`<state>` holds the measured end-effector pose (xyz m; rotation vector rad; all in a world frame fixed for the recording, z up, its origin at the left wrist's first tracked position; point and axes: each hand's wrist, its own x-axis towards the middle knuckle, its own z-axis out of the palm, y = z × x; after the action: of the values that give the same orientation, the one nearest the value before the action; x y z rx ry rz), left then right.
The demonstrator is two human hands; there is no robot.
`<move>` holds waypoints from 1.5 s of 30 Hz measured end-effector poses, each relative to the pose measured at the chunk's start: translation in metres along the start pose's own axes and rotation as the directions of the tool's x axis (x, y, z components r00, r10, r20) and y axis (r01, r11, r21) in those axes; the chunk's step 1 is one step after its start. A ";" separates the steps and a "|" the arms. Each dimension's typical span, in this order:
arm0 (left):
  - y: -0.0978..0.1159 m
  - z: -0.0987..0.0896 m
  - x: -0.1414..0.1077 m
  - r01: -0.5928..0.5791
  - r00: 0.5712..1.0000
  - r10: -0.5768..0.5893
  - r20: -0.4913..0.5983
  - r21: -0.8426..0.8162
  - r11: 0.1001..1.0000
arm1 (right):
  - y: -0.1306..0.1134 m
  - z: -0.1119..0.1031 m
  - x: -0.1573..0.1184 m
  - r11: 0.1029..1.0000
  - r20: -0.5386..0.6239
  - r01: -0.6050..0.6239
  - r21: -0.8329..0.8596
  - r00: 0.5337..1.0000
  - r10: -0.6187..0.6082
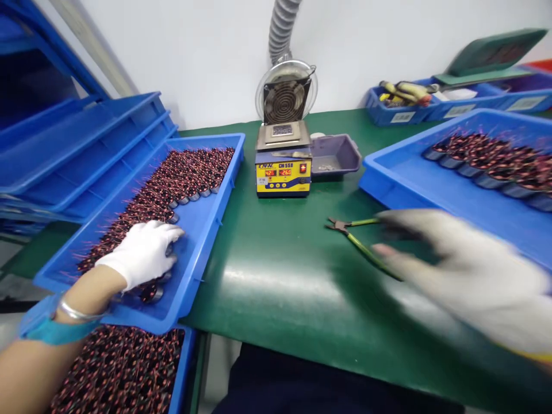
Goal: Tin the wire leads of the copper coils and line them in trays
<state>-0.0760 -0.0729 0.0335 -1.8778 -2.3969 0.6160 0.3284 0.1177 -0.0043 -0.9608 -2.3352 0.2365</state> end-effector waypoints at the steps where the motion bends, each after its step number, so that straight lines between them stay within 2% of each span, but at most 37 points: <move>1: -0.002 -0.004 0.006 0.007 1.000 -0.008 0.010 0.040 0.999 | -0.018 0.014 0.002 0.994 0.037 0.098 0.044 0.994 -0.100; 3: -0.004 -0.013 0.020 0.025 0.996 -0.034 0.077 0.117 0.993 | -0.054 0.047 0.006 0.943 0.108 0.282 0.177 0.947 -0.304; 6: 0.000 -0.021 0.039 0.033 0.974 -0.074 0.212 0.192 0.981 | -0.093 0.094 0.009 0.850 0.207 0.397 0.347 0.851 -0.482; 8: 0.006 -0.021 0.049 0.040 0.964 -0.091 0.248 0.205 0.978 | -0.104 0.113 0.008 0.806 0.263 0.452 0.383 0.783 -0.564; 10: 0.012 -0.020 0.056 0.053 0.962 -0.103 0.253 0.197 0.979 | -0.105 0.119 0.006 0.786 0.277 0.479 0.391 0.754 -0.596; 14: 0.012 -0.030 0.061 0.122 0.960 -0.152 0.237 0.136 0.983 | -0.090 0.113 0.004 0.812 0.222 0.416 0.409 0.818 -0.530; 16: 0.011 -0.045 0.056 0.174 0.966 -0.188 0.178 0.089 0.981 | -0.085 0.110 0.006 0.832 0.183 0.373 0.410 0.860 -0.475; 18: 0.018 -0.062 0.049 0.209 0.973 -0.211 0.096 0.030 0.978 | -0.084 0.107 0.008 0.847 0.113 0.331 0.417 0.905 -0.409; 20: 0.039 -0.076 0.043 0.179 0.983 -0.182 -0.020 -0.096 0.979 | -0.088 0.105 0.010 0.845 0.026 0.297 0.445 0.939 -0.343; 24: 0.109 -0.084 0.038 -0.083 0.970 0.008 -0.243 -0.296 0.952 | -0.093 0.099 0.013 0.839 -0.093 0.271 0.472 0.962 -0.258; 27: 0.152 -0.080 0.041 -0.136 0.967 0.052 -0.248 -0.336 0.932 | -0.089 0.095 0.015 0.855 -0.064 0.263 0.447 0.963 -0.263; 30: 0.166 -0.078 0.044 -0.124 0.969 0.015 -0.248 -0.429 0.895 | -0.081 0.094 0.017 0.877 -0.011 0.195 0.439 0.977 -0.212; 32: 0.160 -0.080 0.044 -0.168 0.951 -0.012 -0.308 -0.551 0.818 | -0.078 0.094 0.020 0.877 -0.014 0.129 0.462 0.990 -0.138; 35: 0.139 -0.078 0.041 -0.256 0.882 -0.182 -0.435 -0.766 0.590 | -0.076 0.093 0.026 0.849 -0.077 0.040 0.527 0.997 0.001; 37: 0.129 -0.071 0.044 -0.250 0.869 -0.309 -0.387 -0.882 0.400 | -0.076 0.092 0.031 0.828 -0.117 0.002 0.561 0.990 0.077; 38: 0.127 -0.067 0.046 -0.221 0.891 -0.325 -0.318 -0.928 0.300 | -0.076 0.091 0.033 0.815 -0.123 -0.014 0.580 0.987 0.105; 39: 0.127 -0.062 0.049 -0.179 0.926 -0.296 -0.235 -0.962 0.206 | -0.077 0.090 0.035 0.798 -0.117 -0.031 0.601 0.985 0.126; 41: 0.132 -0.056 0.055 -0.074 0.984 -0.160 -0.079 -0.997 0.035 | -0.079 0.087 0.038 0.755 -0.090 -0.052 0.653 0.985 0.146; 43: 0.141 -0.056 0.057 -0.001 0.999 -0.049 0.005 -0.993 -0.115 | -0.084 0.085 0.039 0.716 -0.059 -0.060 0.696 0.988 0.140; 45: 0.148 -0.060 0.056 0.021 0.999 -0.033 0.030 -0.972 -0.236 | -0.090 0.084 0.039 0.689 -0.008 -0.090 0.719 0.991 0.137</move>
<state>0.0623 0.0250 0.0285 -1.7072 -2.9696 -2.2357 0.2052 0.0845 -0.0208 -0.6790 -1.8444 1.0737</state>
